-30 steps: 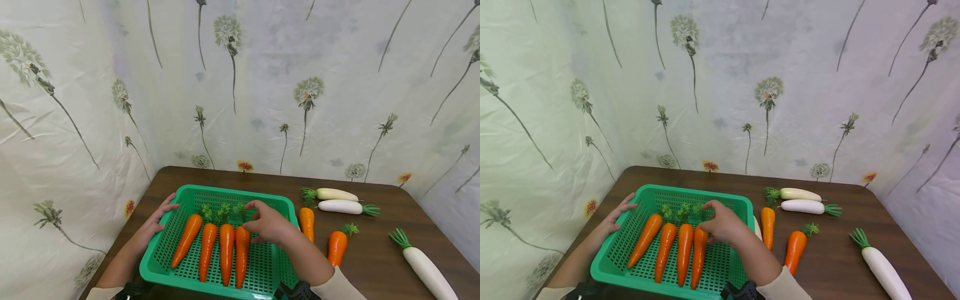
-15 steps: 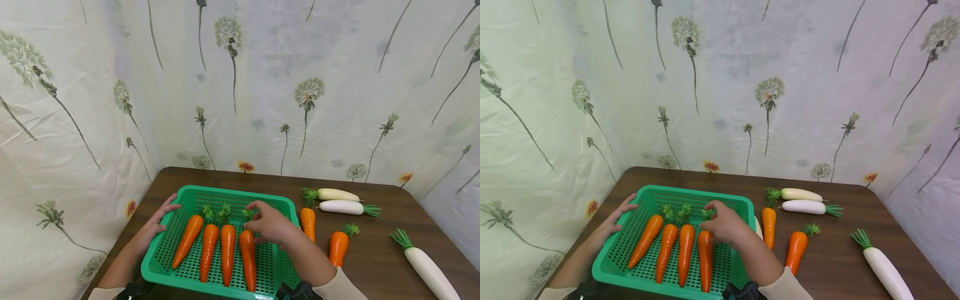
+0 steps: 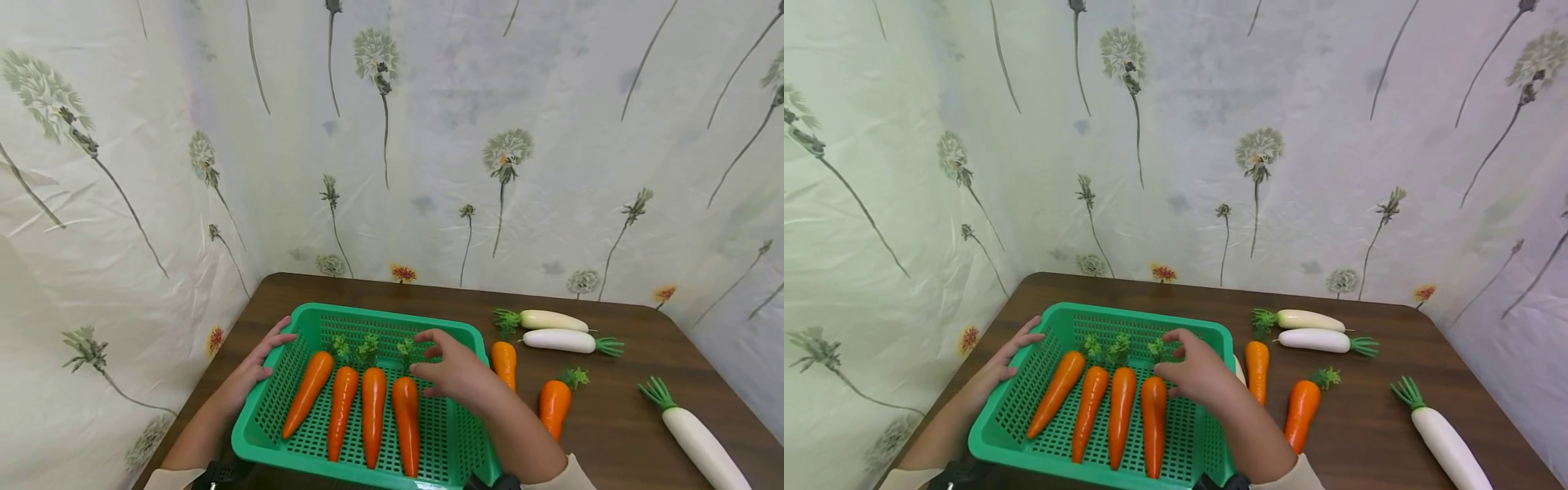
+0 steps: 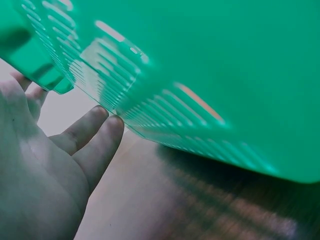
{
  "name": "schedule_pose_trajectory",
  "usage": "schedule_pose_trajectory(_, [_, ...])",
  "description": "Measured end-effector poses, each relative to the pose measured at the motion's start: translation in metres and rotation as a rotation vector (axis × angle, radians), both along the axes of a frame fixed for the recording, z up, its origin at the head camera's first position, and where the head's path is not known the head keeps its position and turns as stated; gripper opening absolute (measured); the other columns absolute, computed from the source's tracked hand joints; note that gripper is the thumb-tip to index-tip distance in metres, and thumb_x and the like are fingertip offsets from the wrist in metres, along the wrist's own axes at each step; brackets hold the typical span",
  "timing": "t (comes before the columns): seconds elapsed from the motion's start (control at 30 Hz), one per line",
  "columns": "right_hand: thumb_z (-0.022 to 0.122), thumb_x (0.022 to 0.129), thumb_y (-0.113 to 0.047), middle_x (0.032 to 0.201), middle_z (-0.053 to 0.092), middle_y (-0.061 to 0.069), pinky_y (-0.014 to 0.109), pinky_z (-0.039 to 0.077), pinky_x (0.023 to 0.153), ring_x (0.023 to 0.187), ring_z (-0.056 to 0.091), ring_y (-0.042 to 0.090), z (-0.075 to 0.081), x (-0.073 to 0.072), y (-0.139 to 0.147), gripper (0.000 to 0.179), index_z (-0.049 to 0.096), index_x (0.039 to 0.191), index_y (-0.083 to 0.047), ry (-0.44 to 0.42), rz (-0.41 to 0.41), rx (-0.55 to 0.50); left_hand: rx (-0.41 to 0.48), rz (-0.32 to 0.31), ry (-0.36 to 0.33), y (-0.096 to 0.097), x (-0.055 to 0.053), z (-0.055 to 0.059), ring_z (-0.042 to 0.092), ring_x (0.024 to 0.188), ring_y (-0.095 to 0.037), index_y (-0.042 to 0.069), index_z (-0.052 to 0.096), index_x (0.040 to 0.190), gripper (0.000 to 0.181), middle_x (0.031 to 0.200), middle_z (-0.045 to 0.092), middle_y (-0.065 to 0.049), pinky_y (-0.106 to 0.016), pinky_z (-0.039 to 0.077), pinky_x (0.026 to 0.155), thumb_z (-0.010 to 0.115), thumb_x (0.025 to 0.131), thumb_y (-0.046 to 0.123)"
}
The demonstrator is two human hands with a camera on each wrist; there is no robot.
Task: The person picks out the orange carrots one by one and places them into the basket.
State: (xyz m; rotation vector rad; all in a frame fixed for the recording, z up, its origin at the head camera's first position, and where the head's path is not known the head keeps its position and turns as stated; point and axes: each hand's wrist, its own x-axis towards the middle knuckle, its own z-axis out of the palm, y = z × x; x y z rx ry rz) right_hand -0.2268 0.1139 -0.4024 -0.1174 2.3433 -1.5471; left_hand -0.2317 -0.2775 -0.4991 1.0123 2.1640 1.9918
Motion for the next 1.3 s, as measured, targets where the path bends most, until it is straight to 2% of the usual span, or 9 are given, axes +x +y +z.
schedule_pose_trajectory(0.13, [0.073,0.097,-0.022,0.144,0.053,0.02,0.045,0.061,0.082,0.099,0.071,0.029,0.0,0.005,0.005,0.051,0.055,0.145,-0.017,0.038,-0.046,-0.01,-0.002,0.001,-0.001,0.0,0.001,0.001,0.015,0.154,0.006,-0.016,0.03,0.151,0.056,0.177,0.0,-0.007,-0.02,0.035,0.111,0.031,0.098,-0.001])
schedule_pose_trajectory(0.27, [0.073,0.098,-0.023,0.143,0.055,0.019,0.046,0.061,0.086,0.111,0.066,0.025,0.002,0.01,0.008,0.051,0.056,0.145,-0.018,0.054,-0.061,-0.041,-0.004,0.012,-0.007,0.0,0.001,0.002,0.015,0.153,0.006,-0.015,0.031,0.152,0.056,0.178,0.002,-0.004,-0.019,0.034,0.111,0.032,0.097,-0.001])
schedule_pose_trajectory(0.43, [0.072,0.098,-0.022,0.141,0.056,0.018,0.044,0.061,0.086,0.109,0.065,0.026,0.006,0.014,0.015,0.049,0.056,0.144,-0.018,0.062,-0.059,-0.066,-0.011,0.024,0.012,0.001,0.0,0.0,0.015,0.153,0.007,-0.015,0.033,0.151,0.056,0.177,0.005,-0.002,-0.017,0.031,0.111,0.032,0.096,-0.002])
schedule_pose_trajectory(0.7, [0.068,0.101,-0.018,0.141,0.053,0.018,0.045,0.061,0.088,0.113,0.065,0.029,0.005,0.017,0.031,0.047,0.052,0.145,-0.014,0.109,-0.066,-0.103,-0.012,0.019,0.022,-0.001,-0.001,-0.003,0.014,0.154,0.006,-0.017,0.031,0.151,0.055,0.177,0.0,-0.013,-0.017,0.031,0.112,0.031,0.098,0.0])
schedule_pose_trajectory(0.93, [0.065,0.102,-0.02,0.143,0.048,0.023,0.044,0.061,0.088,0.119,0.065,0.031,0.003,0.021,0.042,0.049,0.048,0.148,-0.011,0.123,-0.08,-0.149,-0.003,0.005,0.021,-0.001,-0.003,-0.003,0.015,0.154,0.006,-0.017,0.031,0.15,0.055,0.177,0.0,-0.012,-0.018,0.032,0.112,0.031,0.097,-0.001])
schedule_pose_trajectory(1.17, [0.063,0.103,-0.017,0.14,0.05,0.021,0.046,0.06,0.091,0.114,0.066,0.029,0.0,0.023,0.051,0.047,0.047,0.147,-0.01,0.144,-0.087,-0.191,-0.004,0.005,0.006,0.0,0.0,0.0,0.014,0.153,0.006,-0.017,0.029,0.151,0.055,0.177,-0.001,-0.01,-0.019,0.034,0.112,0.031,0.099,0.001])
schedule_pose_trajectory(1.3, [0.061,0.104,-0.014,0.14,0.05,0.024,0.04,0.061,0.09,0.112,0.067,0.029,-0.003,0.023,0.06,0.046,0.047,0.147,-0.006,0.173,-0.119,-0.208,-0.028,0.031,0.005,0.002,0.003,0.002,0.013,0.153,0.007,-0.016,0.031,0.151,0.055,0.177,0.0,-0.013,-0.018,0.032,0.112,0.032,0.1,0.003])
